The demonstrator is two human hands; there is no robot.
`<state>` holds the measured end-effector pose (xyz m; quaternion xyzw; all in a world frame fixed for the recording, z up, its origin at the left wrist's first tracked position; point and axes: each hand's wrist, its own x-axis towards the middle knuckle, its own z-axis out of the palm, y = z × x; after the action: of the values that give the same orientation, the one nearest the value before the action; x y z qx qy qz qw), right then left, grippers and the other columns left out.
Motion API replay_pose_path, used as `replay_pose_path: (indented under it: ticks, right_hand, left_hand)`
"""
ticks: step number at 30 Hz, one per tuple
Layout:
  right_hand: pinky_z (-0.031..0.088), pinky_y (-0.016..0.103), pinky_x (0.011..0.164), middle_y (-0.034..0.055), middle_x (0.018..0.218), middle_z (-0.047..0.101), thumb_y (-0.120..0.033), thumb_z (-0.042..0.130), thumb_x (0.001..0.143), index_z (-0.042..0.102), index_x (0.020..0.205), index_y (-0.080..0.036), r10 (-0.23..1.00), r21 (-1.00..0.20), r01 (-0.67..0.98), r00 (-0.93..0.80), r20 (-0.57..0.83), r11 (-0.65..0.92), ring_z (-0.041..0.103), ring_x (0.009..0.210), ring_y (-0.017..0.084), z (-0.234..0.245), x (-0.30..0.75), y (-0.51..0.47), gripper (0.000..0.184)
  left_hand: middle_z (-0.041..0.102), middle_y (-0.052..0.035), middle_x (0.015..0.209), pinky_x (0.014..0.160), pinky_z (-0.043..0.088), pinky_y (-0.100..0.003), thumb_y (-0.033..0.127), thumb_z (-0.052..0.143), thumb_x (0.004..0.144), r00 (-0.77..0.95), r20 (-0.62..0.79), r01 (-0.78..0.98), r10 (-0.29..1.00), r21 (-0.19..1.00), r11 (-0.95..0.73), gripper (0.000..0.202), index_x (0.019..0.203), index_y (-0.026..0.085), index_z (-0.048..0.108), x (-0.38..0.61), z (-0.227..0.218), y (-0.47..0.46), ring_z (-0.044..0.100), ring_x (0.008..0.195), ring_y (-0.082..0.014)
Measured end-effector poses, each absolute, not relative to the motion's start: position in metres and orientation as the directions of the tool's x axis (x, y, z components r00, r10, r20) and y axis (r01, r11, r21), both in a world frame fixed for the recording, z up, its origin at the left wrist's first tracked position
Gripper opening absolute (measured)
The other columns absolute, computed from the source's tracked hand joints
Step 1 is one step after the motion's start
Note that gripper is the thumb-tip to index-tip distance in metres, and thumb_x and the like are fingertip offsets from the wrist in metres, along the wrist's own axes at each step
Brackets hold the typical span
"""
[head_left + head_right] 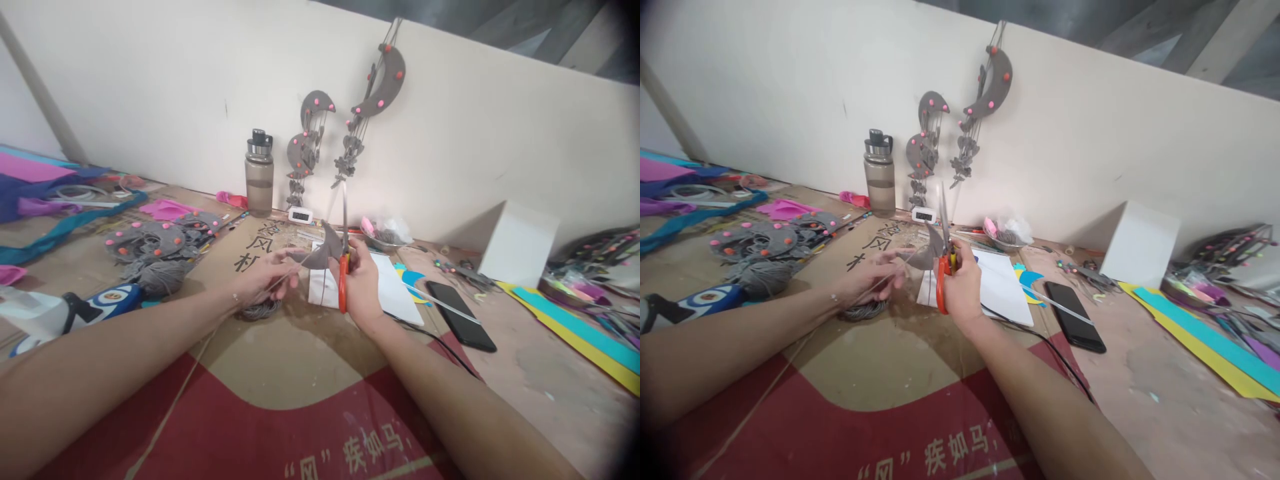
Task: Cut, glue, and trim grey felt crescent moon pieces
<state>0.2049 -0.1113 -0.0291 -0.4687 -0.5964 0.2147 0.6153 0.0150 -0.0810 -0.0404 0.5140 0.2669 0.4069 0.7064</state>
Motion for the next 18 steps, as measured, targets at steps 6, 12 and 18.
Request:
replay_pose_path:
  ticks: [6,12,18]
  right_hand:
    - [0.046,0.022,0.051,-0.0075,0.072,0.054,-0.033,0.072,0.071,0.052,0.103,-0.024,0.804,-0.885,0.066,0.39,0.448,0.461,0.05,0.054,0.008,-0.02,0.216,-0.104,0.039]
    - [0.043,0.019,0.041,-0.0087,0.061,0.055,-0.035,0.074,0.065,0.043,0.084,-0.024,0.895,-0.908,-0.238,0.373,0.243,0.346,0.052,0.046,0.009,-0.017,0.218,-0.099,0.038]
    - [0.039,0.018,0.04,-0.0089,0.056,0.055,-0.03,0.072,0.061,0.044,0.081,-0.023,0.961,-0.937,-0.283,0.236,0.141,0.207,0.05,0.043,0.008,-0.018,0.21,-0.103,0.035]
  left_hand:
    - [0.042,0.0079,0.04,0.028,0.015,-0.016,0.036,0.062,0.082,0.473,0.078,-0.41,0.877,0.901,0.141,0.033,0.108,0.015,0.067,0.008,-0.034,-0.086,0.022,0.026,-0.0043]
    - [0.058,-0.0035,0.051,0.039,0.031,-0.018,0.044,0.065,0.082,0.452,0.136,-0.2,0.882,0.979,-0.048,0.034,0.068,0.014,0.071,0.014,-0.047,-0.084,0.044,0.041,-0.0075]
    - [0.07,-0.0098,0.098,0.071,0.048,-0.023,0.041,0.071,0.077,0.185,0.27,-0.305,0.945,0.93,-0.206,0.029,0.089,0.016,0.075,0.018,-0.047,-0.079,0.061,0.091,-0.0179]
